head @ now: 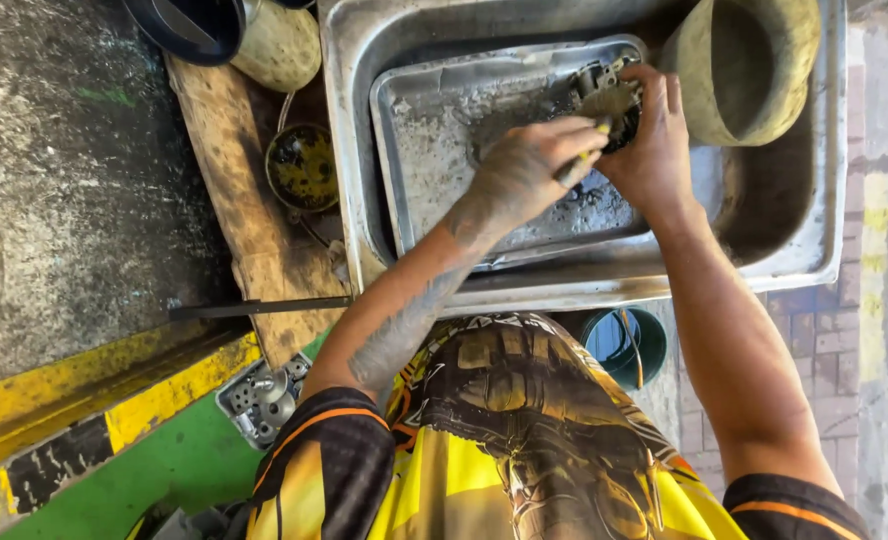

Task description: Cleaning a motorcycle carburetor assembly using a brush and cleaning solution in a wash basin.

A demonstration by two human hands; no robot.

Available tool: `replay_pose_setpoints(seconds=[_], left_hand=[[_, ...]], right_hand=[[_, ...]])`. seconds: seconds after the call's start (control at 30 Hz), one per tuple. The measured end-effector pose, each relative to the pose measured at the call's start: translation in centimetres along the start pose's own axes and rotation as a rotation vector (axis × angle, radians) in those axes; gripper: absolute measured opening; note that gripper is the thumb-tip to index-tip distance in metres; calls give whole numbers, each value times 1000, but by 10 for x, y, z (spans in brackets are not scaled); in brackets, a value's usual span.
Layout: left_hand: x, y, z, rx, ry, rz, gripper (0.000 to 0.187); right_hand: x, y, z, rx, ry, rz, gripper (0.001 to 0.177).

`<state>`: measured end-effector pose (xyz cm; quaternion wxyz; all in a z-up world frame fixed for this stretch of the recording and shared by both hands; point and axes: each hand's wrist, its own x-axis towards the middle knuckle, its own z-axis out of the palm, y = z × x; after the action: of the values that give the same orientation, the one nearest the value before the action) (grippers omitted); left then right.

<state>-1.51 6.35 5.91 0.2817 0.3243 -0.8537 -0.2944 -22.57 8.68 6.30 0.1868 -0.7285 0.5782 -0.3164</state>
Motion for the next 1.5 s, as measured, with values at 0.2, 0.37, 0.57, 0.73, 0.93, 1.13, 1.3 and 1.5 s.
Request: replay_pose_setpoints(seconds=[0.2, 0.37, 0.57, 0.73, 0.93, 1.13, 1.3, 1.5], left_hand=[[9, -12, -14, 22, 188, 8, 20], [-14, -39, -3, -129, 245, -114, 11], [6, -27, -8, -139, 344, 109, 21], [-10, -25, -23, -204, 313, -69, 19], [-16, -38, -19, -151, 256, -41, 17], [-11, -43, -23, -220, 234, -32, 15], [-26, -85, -3, 39, -38, -461, 10], [-12, -41, -25, -236, -1, -427, 7]], right_hand=[[-2, 10, 8, -25, -39, 82, 84], [13, 7, -12, -116, 61, -34, 80], [14, -9, -18, -203, 8, -70, 83], [18, 1, -22, -228, -4, -93, 78], [12, -6, -25, -259, -11, -92, 82], [4, 2, -22, -271, -15, 2, 84], [-5, 14, -19, 142, 90, 382, 67], [-7, 37, 11, 1186, 177, 832, 28]])
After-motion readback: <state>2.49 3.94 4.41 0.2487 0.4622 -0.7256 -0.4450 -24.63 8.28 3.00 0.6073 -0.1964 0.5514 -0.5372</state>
